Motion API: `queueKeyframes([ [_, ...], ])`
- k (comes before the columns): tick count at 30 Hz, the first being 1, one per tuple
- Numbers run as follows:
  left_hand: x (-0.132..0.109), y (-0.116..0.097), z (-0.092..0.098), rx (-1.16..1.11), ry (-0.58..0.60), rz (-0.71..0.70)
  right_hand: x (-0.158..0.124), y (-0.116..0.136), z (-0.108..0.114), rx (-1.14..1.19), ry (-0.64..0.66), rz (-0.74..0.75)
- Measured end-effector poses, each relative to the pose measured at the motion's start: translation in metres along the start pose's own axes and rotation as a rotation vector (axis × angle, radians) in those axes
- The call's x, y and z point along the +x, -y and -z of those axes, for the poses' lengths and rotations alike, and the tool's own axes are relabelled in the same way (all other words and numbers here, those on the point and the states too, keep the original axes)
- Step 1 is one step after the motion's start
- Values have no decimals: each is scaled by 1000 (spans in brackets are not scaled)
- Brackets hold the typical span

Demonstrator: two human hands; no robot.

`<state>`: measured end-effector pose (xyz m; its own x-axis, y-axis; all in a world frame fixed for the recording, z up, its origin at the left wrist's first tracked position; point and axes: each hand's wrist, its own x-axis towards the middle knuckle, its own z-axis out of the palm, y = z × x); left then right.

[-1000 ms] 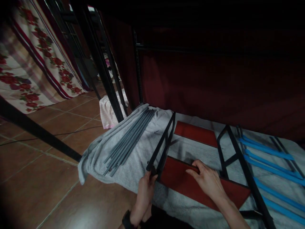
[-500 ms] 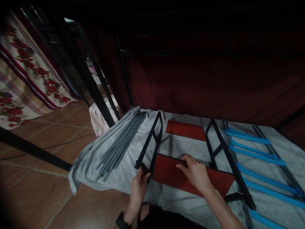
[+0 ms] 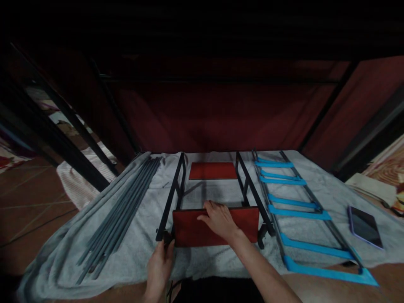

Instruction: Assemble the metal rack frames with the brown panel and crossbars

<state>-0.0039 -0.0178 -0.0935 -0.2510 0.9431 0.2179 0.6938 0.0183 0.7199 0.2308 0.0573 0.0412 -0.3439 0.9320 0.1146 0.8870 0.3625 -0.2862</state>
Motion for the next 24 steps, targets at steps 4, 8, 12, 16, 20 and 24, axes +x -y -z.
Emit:
queueKeyframes([
  [4,0,-6,3,20,40,28,-2,-3,6,37,66,33],
  [8,3,-6,6,-37,64,51,-2,-7,10,77,111,85],
  [12,5,0,6,-144,64,100,-1,-10,12,110,142,109],
  [16,4,6,4,-284,62,61,-2,-10,13,118,138,113],
  [20,6,1,5,-350,67,42,-3,-9,16,125,145,110],
  [24,8,-12,20,-373,-10,41,-6,-11,17,137,155,113],
])
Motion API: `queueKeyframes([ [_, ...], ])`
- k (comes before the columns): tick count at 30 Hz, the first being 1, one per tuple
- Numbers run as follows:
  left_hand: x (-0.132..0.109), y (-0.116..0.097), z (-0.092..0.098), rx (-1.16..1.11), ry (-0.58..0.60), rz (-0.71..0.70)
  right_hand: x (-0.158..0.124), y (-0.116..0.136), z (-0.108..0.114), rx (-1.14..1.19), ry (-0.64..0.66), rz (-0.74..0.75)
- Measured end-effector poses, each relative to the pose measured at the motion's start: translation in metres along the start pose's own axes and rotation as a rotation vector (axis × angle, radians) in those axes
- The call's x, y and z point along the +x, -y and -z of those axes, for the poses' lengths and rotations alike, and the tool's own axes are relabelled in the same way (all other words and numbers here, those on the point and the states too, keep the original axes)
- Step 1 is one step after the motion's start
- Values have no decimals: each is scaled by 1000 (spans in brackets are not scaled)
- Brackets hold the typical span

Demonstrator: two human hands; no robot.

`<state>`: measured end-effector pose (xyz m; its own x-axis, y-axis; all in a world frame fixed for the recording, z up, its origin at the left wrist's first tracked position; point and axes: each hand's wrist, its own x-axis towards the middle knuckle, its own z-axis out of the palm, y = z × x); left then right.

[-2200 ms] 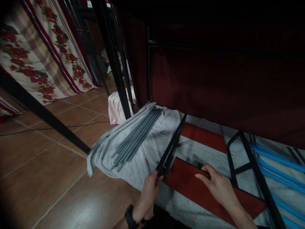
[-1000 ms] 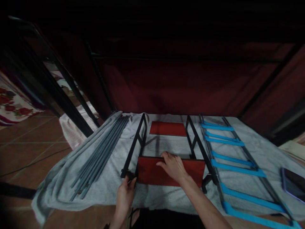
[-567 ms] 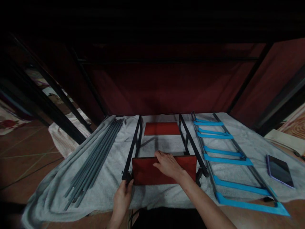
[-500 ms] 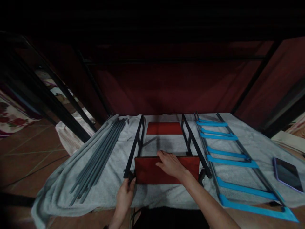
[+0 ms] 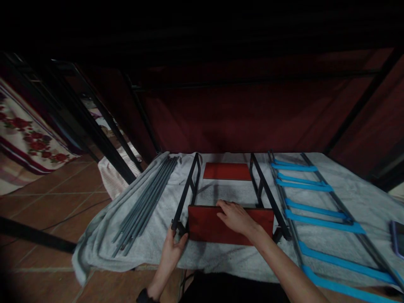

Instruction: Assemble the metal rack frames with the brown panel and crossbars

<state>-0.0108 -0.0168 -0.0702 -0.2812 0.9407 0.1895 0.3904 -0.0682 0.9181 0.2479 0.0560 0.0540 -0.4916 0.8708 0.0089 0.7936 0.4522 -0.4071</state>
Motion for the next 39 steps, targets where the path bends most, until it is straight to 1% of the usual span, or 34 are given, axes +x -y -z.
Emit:
queueKeyframes([
  [2,-1,-15,12,4,-16,-45,-1,-2,0,6,1,3],
  [3,-1,-26,18,22,-23,-89,-2,-3,0,11,0,5],
  [6,5,-66,35,160,-86,-321,-2,-6,0,34,-10,23],
  [7,11,-81,38,228,-80,-418,-2,-6,0,38,-13,30],
  [8,20,-95,38,303,-34,-503,-2,-6,0,39,-18,35],
  [9,30,-108,37,387,60,-569,-3,-7,0,38,-21,37],
  [11,52,-126,31,528,307,-623,-3,-7,1,35,-24,35],
  [12,63,-130,26,567,418,-628,-4,-6,1,34,-27,34],
  [13,72,-131,22,587,504,-626,-4,-6,2,32,-32,35],
  [14,79,-131,18,590,558,-620,-5,-6,2,31,-38,37],
  [15,85,-128,14,581,584,-613,-6,-6,2,28,-44,41],
  [17,91,-121,7,557,573,-597,-8,-5,5,3,-56,48],
  [19,93,-115,4,550,546,-582,-14,-5,10,-61,-95,53],
  [20,93,-113,3,551,540,-577,-18,-6,13,-110,-136,54],
  [22,94,-110,1,553,536,-575,-31,-11,21,-223,-257,40],
  [24,95,-108,1,545,531,-575,-48,-22,27,-316,-409,-45],
  [26,96,-108,-1,540,524,-573,-66,-40,28,-359,-545,-237],
  [27,96,-108,-2,541,523,-571,-75,-51,27,-357,-586,-349],
  [28,96,-108,-4,545,521,-571,-83,-62,25,-333,-595,-449],
  [29,96,-108,-5,549,520,-572,-89,-73,23,-288,-577,-525],
  [31,96,-108,-8,563,526,-575,-100,-92,19,-168,-483,-602],
  [34,96,-109,-9,583,534,-574,-109,-112,19,-29,-361,-636],
  [36,95,-110,-9,588,546,-567,-113,-119,21,32,-342,-655],
  [39,94,-113,-8,583,561,-560,-115,-123,23,138,-361,-642],
])
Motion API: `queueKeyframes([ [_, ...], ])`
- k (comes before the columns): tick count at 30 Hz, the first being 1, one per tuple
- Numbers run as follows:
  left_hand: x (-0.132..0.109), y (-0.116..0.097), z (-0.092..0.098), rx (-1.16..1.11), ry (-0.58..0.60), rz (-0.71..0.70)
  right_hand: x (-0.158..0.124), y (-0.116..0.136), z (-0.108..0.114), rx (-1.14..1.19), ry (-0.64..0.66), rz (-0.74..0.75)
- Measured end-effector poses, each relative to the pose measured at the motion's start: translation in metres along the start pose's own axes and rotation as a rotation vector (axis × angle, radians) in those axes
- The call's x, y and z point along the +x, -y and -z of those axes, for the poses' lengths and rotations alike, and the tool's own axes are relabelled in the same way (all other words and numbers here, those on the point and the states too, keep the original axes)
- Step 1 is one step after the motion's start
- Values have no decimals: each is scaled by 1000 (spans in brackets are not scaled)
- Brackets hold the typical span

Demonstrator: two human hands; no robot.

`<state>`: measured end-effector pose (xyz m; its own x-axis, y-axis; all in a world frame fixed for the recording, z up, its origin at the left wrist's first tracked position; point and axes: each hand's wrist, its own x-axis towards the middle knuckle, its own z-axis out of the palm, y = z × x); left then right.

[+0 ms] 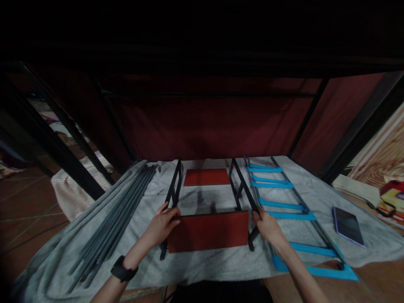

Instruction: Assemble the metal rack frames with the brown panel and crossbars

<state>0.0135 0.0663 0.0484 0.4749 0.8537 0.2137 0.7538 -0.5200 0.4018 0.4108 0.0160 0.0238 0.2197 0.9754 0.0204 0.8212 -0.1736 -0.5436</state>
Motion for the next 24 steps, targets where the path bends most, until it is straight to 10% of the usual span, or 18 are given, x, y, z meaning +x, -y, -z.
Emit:
queueKeyframes([
  [24,-22,1,16,-149,135,-150,-14,-18,-13,428,-77,-199],
])
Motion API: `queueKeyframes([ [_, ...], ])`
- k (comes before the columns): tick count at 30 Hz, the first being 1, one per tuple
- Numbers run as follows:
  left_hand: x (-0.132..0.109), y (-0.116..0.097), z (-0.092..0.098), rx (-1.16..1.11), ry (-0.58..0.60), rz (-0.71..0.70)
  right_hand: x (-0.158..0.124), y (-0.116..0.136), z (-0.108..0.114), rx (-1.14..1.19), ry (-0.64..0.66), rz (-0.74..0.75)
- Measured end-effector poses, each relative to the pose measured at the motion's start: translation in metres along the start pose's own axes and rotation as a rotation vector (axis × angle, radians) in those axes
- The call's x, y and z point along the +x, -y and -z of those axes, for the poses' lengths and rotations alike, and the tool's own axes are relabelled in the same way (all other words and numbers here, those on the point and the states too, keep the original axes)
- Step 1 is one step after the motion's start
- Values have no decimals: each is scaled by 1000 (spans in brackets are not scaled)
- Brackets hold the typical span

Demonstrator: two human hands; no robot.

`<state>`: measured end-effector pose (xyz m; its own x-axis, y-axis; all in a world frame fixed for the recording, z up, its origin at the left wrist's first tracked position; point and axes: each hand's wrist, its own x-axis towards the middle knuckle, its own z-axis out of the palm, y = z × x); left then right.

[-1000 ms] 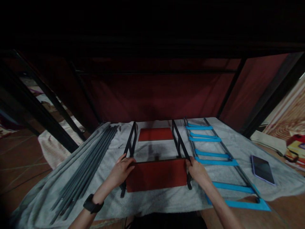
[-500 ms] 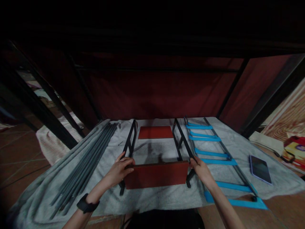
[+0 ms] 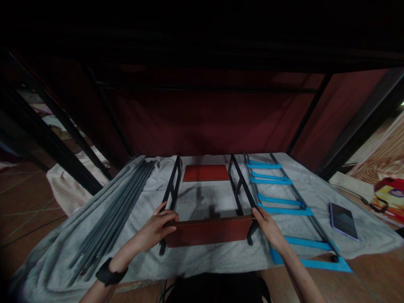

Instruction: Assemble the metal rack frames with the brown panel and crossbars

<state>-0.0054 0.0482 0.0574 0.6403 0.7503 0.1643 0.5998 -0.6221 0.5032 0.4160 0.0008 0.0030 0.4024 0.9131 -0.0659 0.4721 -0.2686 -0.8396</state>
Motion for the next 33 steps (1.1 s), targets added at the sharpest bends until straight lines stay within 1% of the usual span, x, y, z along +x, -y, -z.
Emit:
queueKeyframes([
  [8,-2,2,-1,-1,-9,-21,-12,3,-1,-16,-39,91],
  [11,-2,1,-1,4,-5,-12,-15,3,2,-43,-61,156],
  [15,-1,0,-1,7,2,-7,-20,3,6,-166,-124,337],
  [18,-1,-1,-1,11,-8,-5,-30,11,7,-319,-180,545],
  [20,-2,-1,-1,10,-14,-6,-39,24,2,-434,-155,708],
  [23,-4,-2,-1,2,-24,-2,-54,52,-16,-566,-11,918],
  [25,-4,-3,-1,-4,-30,5,-61,72,-36,-612,98,1013],
  [27,-5,-5,0,-15,-39,10,-65,88,-59,-634,188,1073],
  [30,-7,-8,1,-69,-61,20,-65,101,-90,-647,246,1073],
  [33,-10,-8,1,-191,-126,65,-62,106,-107,-648,283,1021],
])
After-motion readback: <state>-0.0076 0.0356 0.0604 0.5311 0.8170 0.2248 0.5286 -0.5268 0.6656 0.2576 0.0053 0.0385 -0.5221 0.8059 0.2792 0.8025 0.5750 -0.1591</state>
